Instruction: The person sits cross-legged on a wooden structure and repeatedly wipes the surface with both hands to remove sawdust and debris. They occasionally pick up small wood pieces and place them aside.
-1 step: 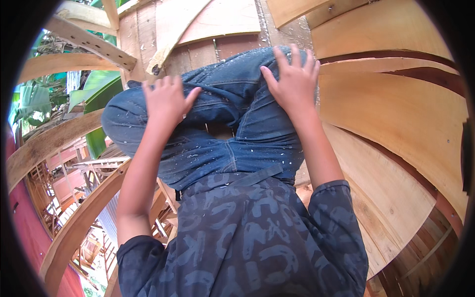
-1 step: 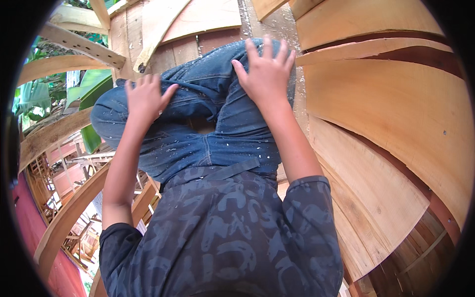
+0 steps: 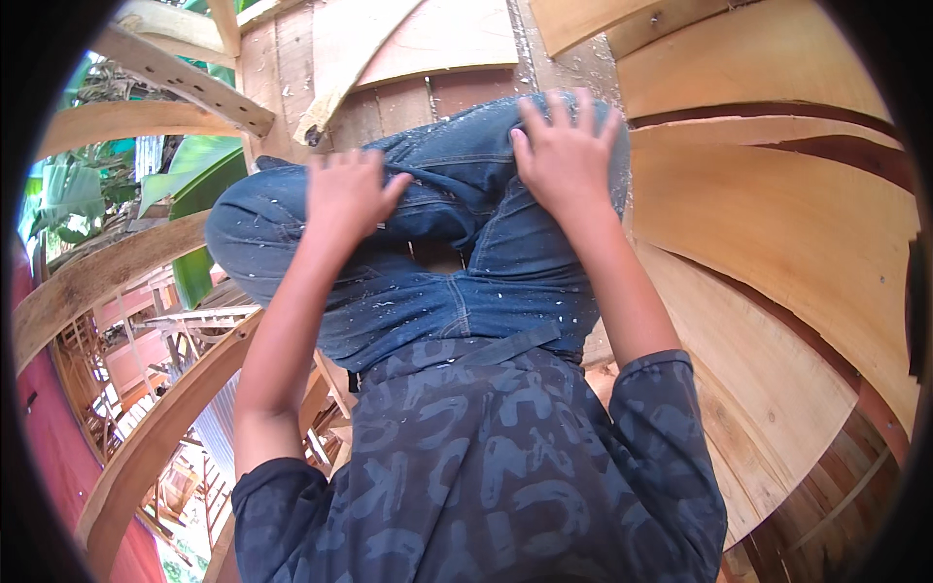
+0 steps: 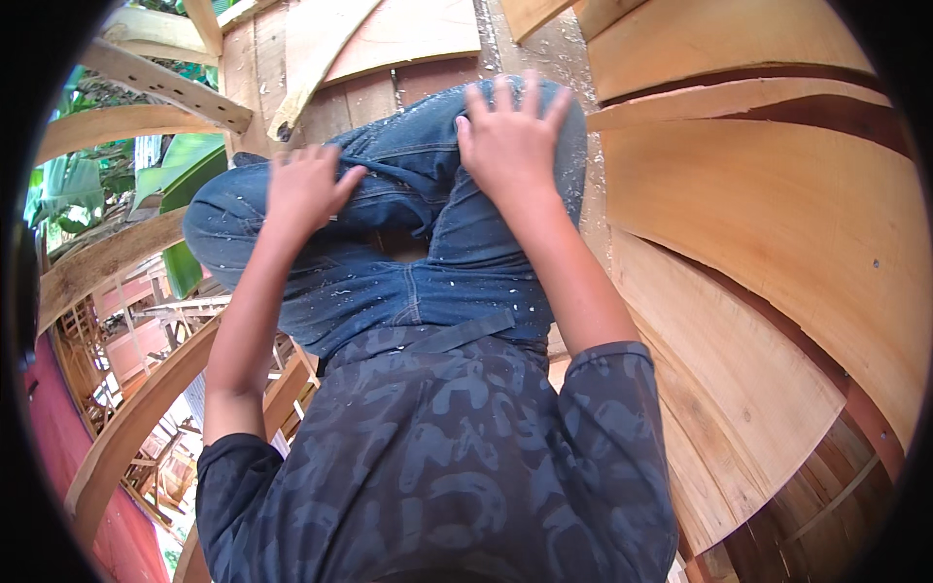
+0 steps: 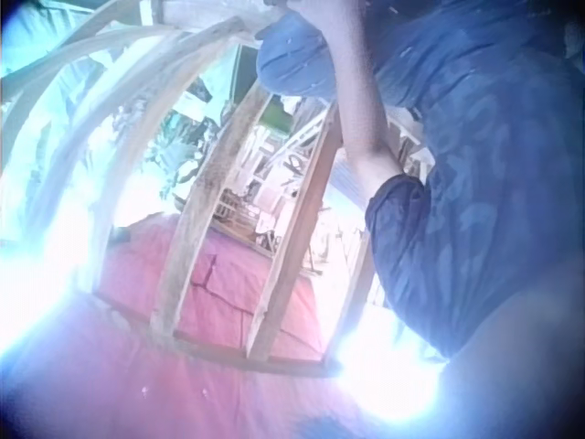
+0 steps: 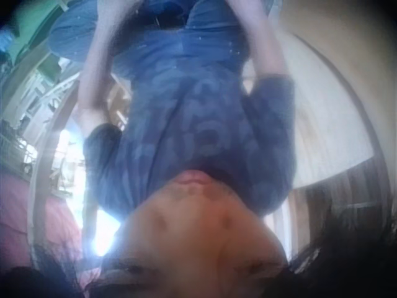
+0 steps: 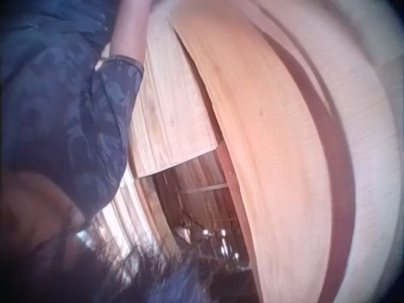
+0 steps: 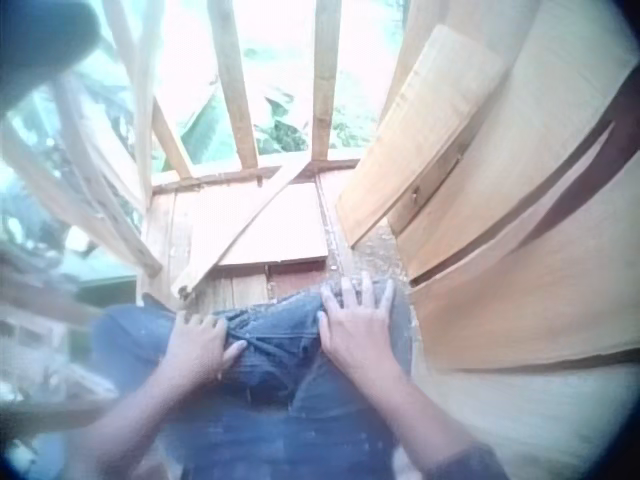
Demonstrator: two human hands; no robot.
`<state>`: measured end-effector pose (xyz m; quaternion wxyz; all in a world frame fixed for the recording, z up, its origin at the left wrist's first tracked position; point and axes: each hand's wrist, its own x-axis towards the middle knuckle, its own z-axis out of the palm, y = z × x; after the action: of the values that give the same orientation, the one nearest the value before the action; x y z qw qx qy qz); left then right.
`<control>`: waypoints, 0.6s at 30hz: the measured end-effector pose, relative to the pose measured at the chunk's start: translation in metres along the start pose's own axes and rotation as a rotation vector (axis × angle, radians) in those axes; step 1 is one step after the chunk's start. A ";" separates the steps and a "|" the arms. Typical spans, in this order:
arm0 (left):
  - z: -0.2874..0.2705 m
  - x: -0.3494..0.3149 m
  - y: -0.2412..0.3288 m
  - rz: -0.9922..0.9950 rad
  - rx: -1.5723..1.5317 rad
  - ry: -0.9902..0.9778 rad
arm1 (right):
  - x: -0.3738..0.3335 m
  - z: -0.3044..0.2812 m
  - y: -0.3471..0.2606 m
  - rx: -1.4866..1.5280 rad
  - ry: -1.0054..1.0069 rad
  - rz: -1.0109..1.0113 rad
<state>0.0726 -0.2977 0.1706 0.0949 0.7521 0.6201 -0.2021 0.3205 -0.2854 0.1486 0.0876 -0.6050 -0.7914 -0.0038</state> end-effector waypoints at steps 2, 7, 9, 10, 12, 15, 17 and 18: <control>0.012 0.004 0.012 0.272 -0.116 -0.041 | 0.022 0.013 -0.016 0.048 -0.217 -0.293; -0.025 -0.017 -0.007 -0.035 0.014 0.048 | 0.042 0.008 -0.002 -0.055 -0.071 -0.060; -0.043 -0.004 -0.012 -0.259 0.094 -0.241 | 0.060 0.011 -0.015 -0.005 -0.383 -0.048; -0.046 0.007 -0.009 -0.207 -0.019 -0.337 | 0.076 0.012 -0.029 0.022 -0.526 -0.047; -0.049 0.023 -0.002 -0.088 -0.256 -0.512 | 0.087 0.033 -0.056 0.250 -0.723 -0.194; -0.036 0.015 0.004 0.227 -0.687 -0.380 | 0.093 0.035 -0.053 0.466 -0.720 -0.300; -0.055 -0.028 0.007 0.026 -0.182 -0.011 | 0.086 0.012 -0.036 0.344 -0.655 -0.360; -0.061 -0.038 0.005 -0.096 0.145 0.105 | 0.085 0.015 -0.034 0.238 -0.597 -0.330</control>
<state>0.0835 -0.3087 0.2406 -0.0021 0.7358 0.6435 -0.2111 0.2641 -0.2120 0.1499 -0.0794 -0.4293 -0.8639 0.2513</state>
